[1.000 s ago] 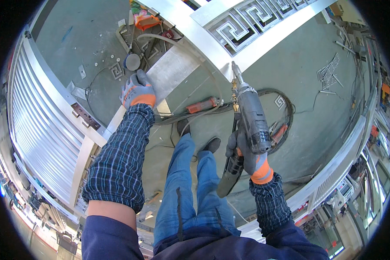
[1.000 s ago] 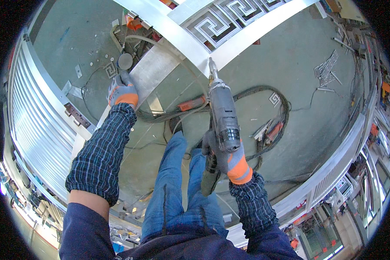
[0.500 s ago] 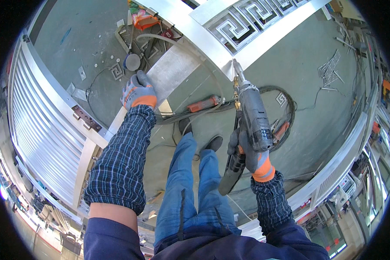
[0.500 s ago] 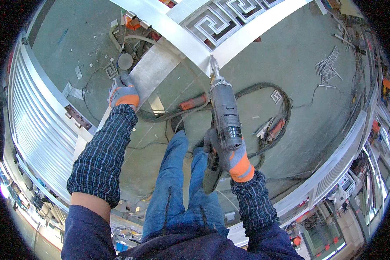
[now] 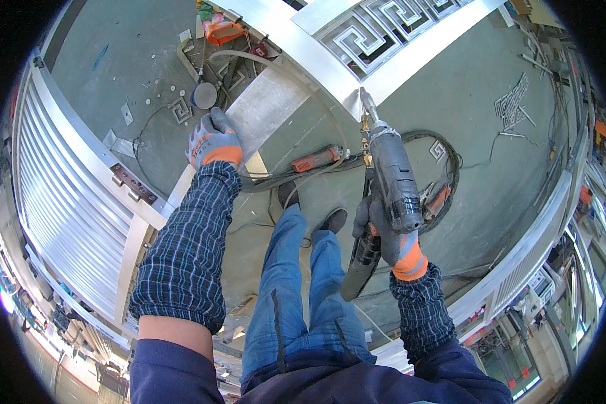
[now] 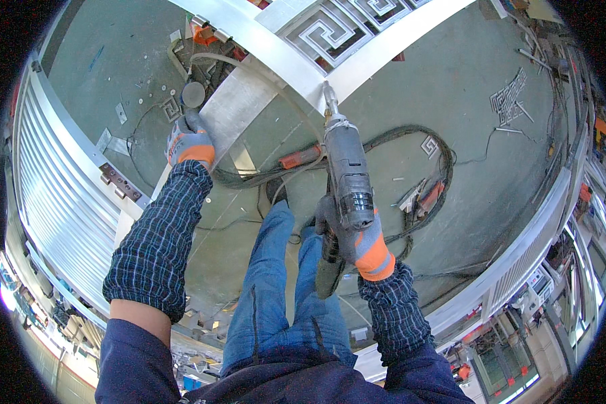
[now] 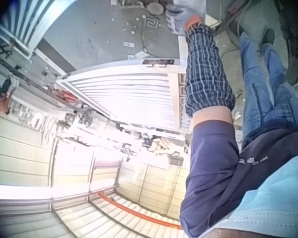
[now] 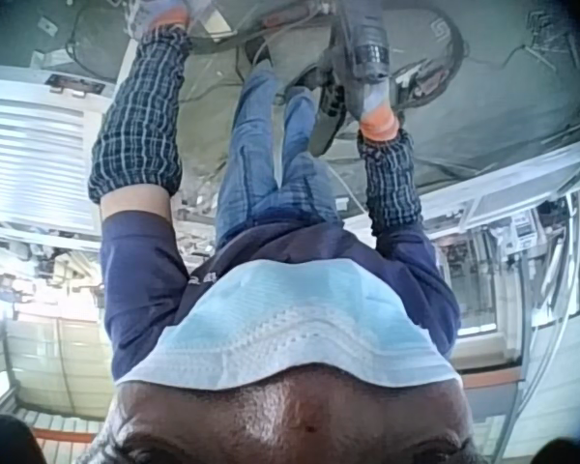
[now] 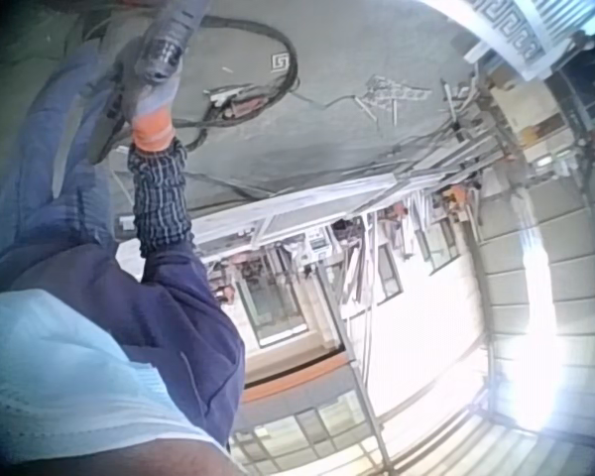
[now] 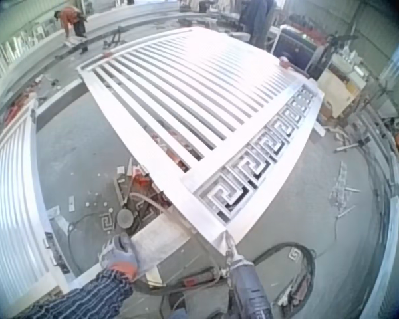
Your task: The person welds decorative metal panels using a handheld welding torch. They position the torch along seams and edges, creating bright sparks as they join components. The person adjusts the panel orientation and continues welding different sections.
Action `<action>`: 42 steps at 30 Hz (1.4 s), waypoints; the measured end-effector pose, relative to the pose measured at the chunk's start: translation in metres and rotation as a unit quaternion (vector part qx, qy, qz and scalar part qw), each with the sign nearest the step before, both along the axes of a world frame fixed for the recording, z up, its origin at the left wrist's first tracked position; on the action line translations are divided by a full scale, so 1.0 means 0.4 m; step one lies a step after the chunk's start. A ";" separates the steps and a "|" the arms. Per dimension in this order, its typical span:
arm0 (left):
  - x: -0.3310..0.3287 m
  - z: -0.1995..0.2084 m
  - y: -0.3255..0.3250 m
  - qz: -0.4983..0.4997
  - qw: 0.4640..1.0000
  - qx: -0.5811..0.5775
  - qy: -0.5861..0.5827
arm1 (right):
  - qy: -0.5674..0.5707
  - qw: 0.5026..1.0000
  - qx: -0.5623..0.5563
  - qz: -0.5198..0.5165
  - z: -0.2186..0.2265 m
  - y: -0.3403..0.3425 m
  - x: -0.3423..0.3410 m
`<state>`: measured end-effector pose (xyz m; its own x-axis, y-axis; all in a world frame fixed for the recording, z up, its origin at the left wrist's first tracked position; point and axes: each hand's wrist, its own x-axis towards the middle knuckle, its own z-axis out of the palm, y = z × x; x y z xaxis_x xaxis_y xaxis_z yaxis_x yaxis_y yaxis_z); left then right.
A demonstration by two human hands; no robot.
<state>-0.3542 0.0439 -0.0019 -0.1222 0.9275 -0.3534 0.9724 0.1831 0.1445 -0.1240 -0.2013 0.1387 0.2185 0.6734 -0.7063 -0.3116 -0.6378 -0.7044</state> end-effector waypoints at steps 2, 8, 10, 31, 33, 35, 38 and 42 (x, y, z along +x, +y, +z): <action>0.000 0.002 0.000 0.008 1.000 -0.003 0.007 | 0.002 1.000 -0.002 0.000 0.006 -0.001 0.000; 0.002 -0.001 -0.002 0.009 1.000 0.005 0.003 | -0.008 1.000 0.010 0.007 0.024 0.013 0.003; -0.004 -0.005 -0.003 0.000 1.000 0.011 0.002 | 0.003 1.000 0.022 -0.012 0.039 0.026 -0.005; 0.008 0.025 -0.007 -0.013 0.999 0.029 -0.021 | -0.002 1.000 0.005 0.022 0.050 0.033 0.008; 0.007 0.024 -0.004 -0.004 0.999 0.019 -0.026 | 0.014 1.000 0.016 0.014 0.040 0.031 0.006; -0.001 0.018 -0.003 -0.005 1.000 0.012 -0.014 | -0.007 1.000 -0.004 0.029 0.053 0.041 0.004; 0.004 0.014 -0.007 0.000 1.000 0.009 -0.008 | -0.027 0.999 -0.009 0.042 0.053 0.038 0.003; 0.006 0.013 -0.002 -0.002 1.000 -0.003 0.008 | -0.003 1.000 0.007 0.018 0.063 0.033 -0.003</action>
<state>-0.3517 0.0432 0.0033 -0.1240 0.9257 -0.3573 0.9753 0.1801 0.1279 -0.1251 -0.1879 0.1639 0.1985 0.6910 -0.6951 -0.2835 -0.6384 -0.7156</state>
